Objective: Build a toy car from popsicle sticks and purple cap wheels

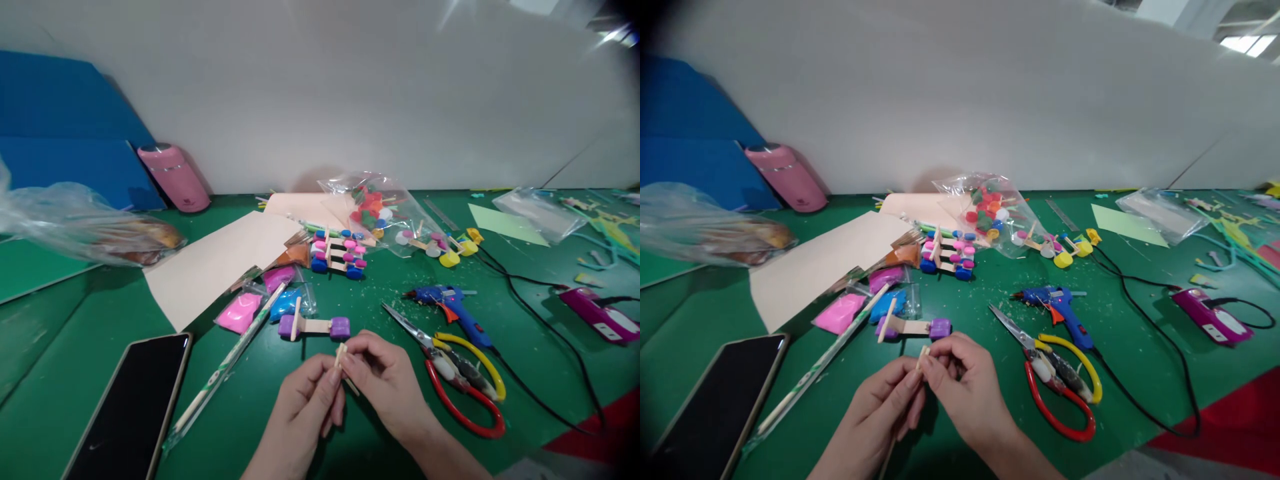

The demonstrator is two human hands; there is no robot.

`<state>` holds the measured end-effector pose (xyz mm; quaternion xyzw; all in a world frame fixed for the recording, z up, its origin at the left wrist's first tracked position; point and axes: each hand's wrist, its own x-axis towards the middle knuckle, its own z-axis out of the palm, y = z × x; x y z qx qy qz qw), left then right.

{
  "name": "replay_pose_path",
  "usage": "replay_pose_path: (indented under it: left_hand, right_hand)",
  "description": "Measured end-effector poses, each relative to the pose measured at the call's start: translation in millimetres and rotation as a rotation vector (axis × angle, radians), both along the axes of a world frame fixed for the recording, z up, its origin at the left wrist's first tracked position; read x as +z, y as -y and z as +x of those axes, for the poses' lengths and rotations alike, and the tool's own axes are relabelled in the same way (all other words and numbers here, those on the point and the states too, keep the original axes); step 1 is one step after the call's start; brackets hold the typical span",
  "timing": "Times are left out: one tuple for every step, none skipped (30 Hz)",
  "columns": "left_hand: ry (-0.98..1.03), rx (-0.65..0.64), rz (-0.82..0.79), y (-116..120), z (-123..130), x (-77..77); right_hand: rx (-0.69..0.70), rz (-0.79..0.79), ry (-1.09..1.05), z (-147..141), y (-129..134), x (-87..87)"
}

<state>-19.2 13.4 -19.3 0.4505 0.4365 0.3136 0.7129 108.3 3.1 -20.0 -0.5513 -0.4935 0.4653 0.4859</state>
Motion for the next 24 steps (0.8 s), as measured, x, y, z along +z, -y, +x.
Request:
replay_pose_path:
  left_hand:
    - [0.0,-0.005,-0.003,-0.2,-0.3,-0.3]
    - [-0.002,-0.008,-0.006,-0.3,-0.6,-0.6]
    - [0.0,-0.009,-0.008,-0.3,-0.9,-0.9]
    - [0.003,-0.009,-0.009,-0.2,-1.0,-1.2]
    - [0.006,-0.008,-0.009,-0.1,-1.1,-1.5]
    - [0.011,-0.008,-0.007,0.1,-1.1,-1.8]
    - [0.015,-0.007,-0.006,0.3,-1.0,-2.1]
    - [0.017,-0.006,-0.005,0.5,-1.0,-2.3]
    - [0.02,-0.007,-0.006,0.7,-0.9,-2.6]
    - [0.021,-0.011,-0.009,0.9,-0.8,-2.7]
    - [0.024,-0.015,-0.012,1.0,-0.7,-2.8]
    - [0.024,-0.015,-0.015,1.1,-0.6,-2.9]
    - [0.025,-0.015,-0.019,1.2,-0.5,-2.9]
    - [0.025,-0.013,-0.023,1.2,-0.4,-2.8]
    - [0.023,-0.01,-0.028,1.1,-0.2,-2.8]
    - [0.022,-0.006,-0.034,1.1,0.0,-2.7]
    - [0.022,-0.004,-0.04,1.0,0.2,-2.7]
    - [0.024,-0.004,-0.046,0.9,0.3,-2.8]
    - [0.026,-0.001,-0.049,0.8,0.4,-2.9]
    - [0.029,-0.001,-0.053,0.6,0.3,-3.2]
    - [0.033,-0.002,-0.054,0.5,0.1,-3.5]
    - [0.034,-0.002,-0.054,0.5,-0.1,-3.9]
    - [0.035,-0.003,-0.051,0.5,-0.4,-4.2]
    - [0.036,-0.004,-0.045,0.5,-0.5,-4.4]
  right_hand:
    - [-0.007,0.0,0.0,-0.4,0.0,0.1]
    - [-0.012,-0.002,0.001,-0.8,0.0,0.2]
    - [-0.015,-0.005,0.001,-1.0,0.0,0.3]
    - [-0.014,-0.01,0.0,-1.1,0.1,0.4]
    - [-0.014,-0.015,-0.002,-1.1,0.3,0.6]
    - [-0.013,-0.019,-0.003,-1.0,0.5,0.7]
    - [-0.013,-0.022,-0.005,-0.9,0.6,0.8]
    - [-0.012,-0.026,-0.007,-0.8,0.6,0.8]
    - [-0.012,-0.025,-0.008,-0.7,0.6,0.8]
    - [-0.014,-0.024,-0.007,-0.7,0.5,0.6]
    - [-0.016,-0.024,-0.007,-0.7,0.3,0.4]
    - [-0.017,-0.025,-0.006,-0.9,0.2,0.3]
    - [-0.021,-0.027,-0.005,-1.0,0.0,0.1]
    - [-0.025,-0.031,-0.002,-1.1,-0.1,-0.1]
    - [-0.028,-0.034,0.001,-1.1,-0.1,-0.2]
    - [-0.029,-0.038,0.007,-1.1,0.0,-0.3]
    - [-0.031,-0.038,0.014,-1.0,0.1,-0.3]
    - [-0.032,-0.037,0.02,-1.0,0.2,-0.4]
    - [-0.032,-0.036,0.025,-0.9,0.3,-0.4]
    - [-0.031,-0.036,0.031,-0.9,0.3,-0.5]
    - [-0.031,-0.037,0.035,-0.9,0.2,-0.5]
    - [-0.031,-0.038,0.037,-1.0,0.0,-0.7]
    - [-0.03,-0.039,0.037,-1.1,-0.3,-0.9]
    - [-0.029,-0.04,0.037,-1.1,-0.6,-1.1]
